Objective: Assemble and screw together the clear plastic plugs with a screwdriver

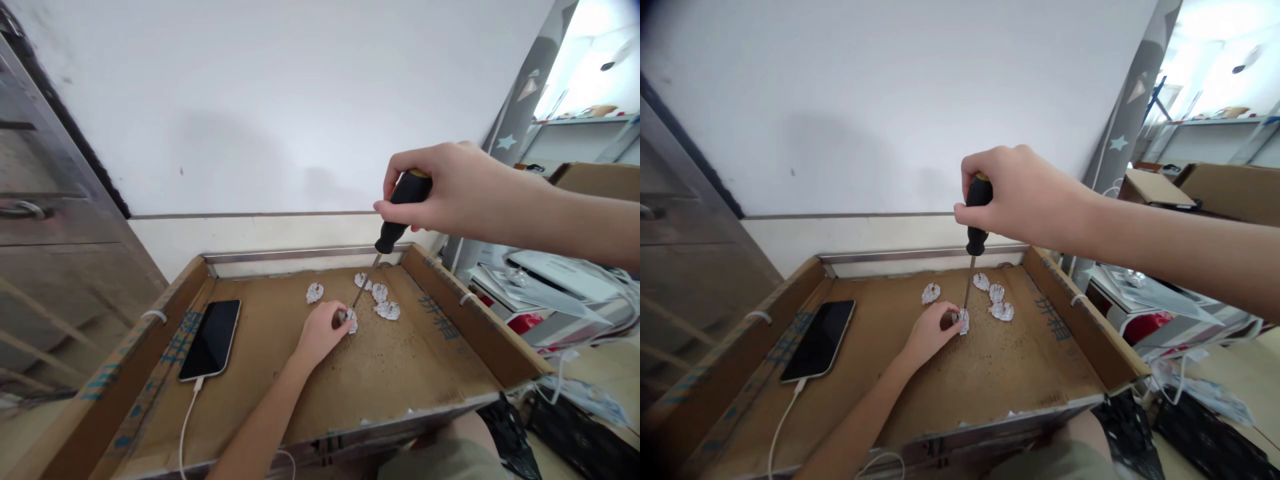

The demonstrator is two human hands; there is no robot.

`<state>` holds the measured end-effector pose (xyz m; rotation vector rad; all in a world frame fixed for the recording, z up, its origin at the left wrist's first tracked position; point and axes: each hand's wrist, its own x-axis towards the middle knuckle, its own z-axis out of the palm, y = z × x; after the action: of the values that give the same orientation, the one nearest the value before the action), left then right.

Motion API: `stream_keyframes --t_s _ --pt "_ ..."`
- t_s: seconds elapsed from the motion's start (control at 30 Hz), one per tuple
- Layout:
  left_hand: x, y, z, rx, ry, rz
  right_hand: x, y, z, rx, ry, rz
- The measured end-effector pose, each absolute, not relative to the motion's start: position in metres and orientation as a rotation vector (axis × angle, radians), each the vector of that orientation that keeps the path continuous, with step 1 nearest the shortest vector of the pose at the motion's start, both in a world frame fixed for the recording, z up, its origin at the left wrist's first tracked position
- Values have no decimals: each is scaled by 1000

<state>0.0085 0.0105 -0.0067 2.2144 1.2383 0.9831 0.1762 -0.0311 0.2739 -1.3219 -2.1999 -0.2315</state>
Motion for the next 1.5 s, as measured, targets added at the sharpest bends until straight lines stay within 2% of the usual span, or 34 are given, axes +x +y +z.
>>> stream_keyframes --t_s 0.6,1.5 --pt "13 12 -6 2265 1240 1037 158 -53 279 -1471 -2329 -240" --pt "18 14 -8 2362 1302 988 153 -47 273 -1466 -2389 -236"
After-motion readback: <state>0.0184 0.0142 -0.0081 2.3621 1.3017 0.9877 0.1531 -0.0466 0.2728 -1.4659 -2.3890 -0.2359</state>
